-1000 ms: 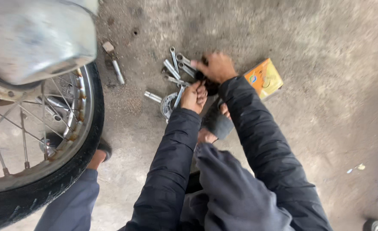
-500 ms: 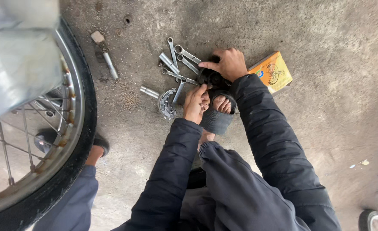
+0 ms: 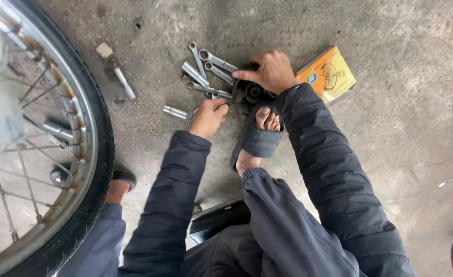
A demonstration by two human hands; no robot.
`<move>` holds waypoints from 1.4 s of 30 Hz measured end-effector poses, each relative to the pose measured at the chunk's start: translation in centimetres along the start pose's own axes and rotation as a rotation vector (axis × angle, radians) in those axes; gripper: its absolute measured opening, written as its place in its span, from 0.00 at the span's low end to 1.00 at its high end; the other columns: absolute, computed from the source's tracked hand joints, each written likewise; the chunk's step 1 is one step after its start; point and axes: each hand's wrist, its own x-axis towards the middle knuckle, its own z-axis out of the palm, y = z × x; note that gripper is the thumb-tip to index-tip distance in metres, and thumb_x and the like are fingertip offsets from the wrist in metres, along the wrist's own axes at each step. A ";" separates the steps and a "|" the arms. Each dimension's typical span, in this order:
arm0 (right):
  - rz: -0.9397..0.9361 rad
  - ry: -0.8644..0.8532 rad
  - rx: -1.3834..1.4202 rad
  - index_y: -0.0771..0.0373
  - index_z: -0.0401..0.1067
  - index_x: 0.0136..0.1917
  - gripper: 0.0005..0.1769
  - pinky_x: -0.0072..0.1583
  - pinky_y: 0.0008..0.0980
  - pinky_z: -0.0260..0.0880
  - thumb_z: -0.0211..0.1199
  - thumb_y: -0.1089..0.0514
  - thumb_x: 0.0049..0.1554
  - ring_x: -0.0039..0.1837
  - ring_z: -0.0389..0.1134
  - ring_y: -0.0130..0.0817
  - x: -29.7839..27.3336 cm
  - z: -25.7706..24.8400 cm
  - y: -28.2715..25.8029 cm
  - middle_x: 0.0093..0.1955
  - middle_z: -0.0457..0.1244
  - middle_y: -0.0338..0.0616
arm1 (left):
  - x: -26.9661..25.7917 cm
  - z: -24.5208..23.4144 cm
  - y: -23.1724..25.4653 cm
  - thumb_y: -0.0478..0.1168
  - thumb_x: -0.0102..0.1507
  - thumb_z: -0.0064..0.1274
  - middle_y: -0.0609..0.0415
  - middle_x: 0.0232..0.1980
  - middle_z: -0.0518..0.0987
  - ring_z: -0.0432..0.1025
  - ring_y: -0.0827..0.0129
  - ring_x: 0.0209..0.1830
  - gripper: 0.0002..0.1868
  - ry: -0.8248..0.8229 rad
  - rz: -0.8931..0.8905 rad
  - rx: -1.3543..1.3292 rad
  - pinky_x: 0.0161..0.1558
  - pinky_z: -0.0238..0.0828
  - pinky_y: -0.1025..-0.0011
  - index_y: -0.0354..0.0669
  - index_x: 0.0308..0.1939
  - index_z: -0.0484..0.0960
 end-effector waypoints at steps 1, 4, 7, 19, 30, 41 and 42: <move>0.007 0.003 -0.002 0.59 0.63 0.29 0.43 0.36 0.54 0.58 0.63 0.18 0.58 0.35 0.64 0.67 0.2 -0.2 0.0 0.23 0.58 0.56 | 0.5 -0.8 1.9 0.43 0.68 0.43 0.61 0.25 0.62 0.56 0.73 0.25 0.12 -0.007 0.002 0.004 0.30 0.53 0.65 0.48 0.30 0.73; -0.031 -0.030 -0.017 0.56 0.67 0.31 0.40 0.36 0.53 0.61 0.59 0.20 0.61 0.34 0.66 0.63 0.7 -0.4 -0.6 0.25 0.61 0.53 | 1.4 -2.3 6.6 0.38 0.54 0.42 0.61 0.19 0.64 0.54 0.72 0.20 0.14 -0.032 -0.112 0.227 0.27 0.45 0.63 0.53 0.16 0.56; -0.102 -0.102 -0.094 0.53 0.76 0.40 0.38 0.33 0.53 0.64 0.49 0.19 0.63 0.33 0.69 0.59 0.6 -0.9 -1.0 0.27 0.65 0.52 | 1.4 -1.2 11.3 0.42 0.62 0.45 0.46 0.24 0.76 0.67 0.54 0.25 0.15 -0.093 -0.170 0.603 0.35 0.61 0.56 0.43 0.22 0.77; -0.176 -0.072 -0.182 0.58 0.69 0.30 0.46 0.33 0.50 0.61 0.48 0.18 0.67 0.29 0.64 0.60 1.1 0.4 0.2 0.22 0.58 0.53 | -3.7 11.1 5.2 0.53 0.75 0.34 0.37 0.48 0.82 0.77 0.69 0.22 0.28 0.407 0.174 1.655 0.20 0.68 0.71 0.39 0.45 0.86; 0.028 0.009 0.096 0.57 0.58 0.23 0.47 0.33 0.43 0.53 0.64 0.18 0.61 0.22 0.52 0.44 0.3 1.7 1.1 0.15 0.48 0.40 | -4.8 -0.2 0.6 0.32 0.69 0.44 0.53 0.25 0.77 0.64 0.72 0.14 0.06 0.351 0.678 1.308 0.12 0.54 0.69 0.39 0.50 0.73; 0.090 -0.067 0.124 0.58 0.62 0.27 0.44 0.38 0.48 0.59 0.63 0.19 0.60 0.29 0.53 0.58 0.6 -0.1 -0.4 0.19 0.49 0.47 | -0.2 0.8 3.7 0.60 0.68 0.45 0.50 0.30 0.76 0.73 0.61 0.32 0.24 -0.179 -0.162 0.113 0.38 0.69 0.66 0.44 0.31 0.71; 0.094 -0.061 0.125 0.58 0.60 0.27 0.44 0.38 0.47 0.58 0.64 0.19 0.59 0.28 0.52 0.58 0.7 0.0 -0.2 0.18 0.49 0.46 | 0.2 1.2 2.7 0.52 0.71 0.45 0.53 0.25 0.75 0.77 0.67 0.27 0.22 -0.221 -0.203 -0.274 0.33 0.76 0.71 0.45 0.26 0.69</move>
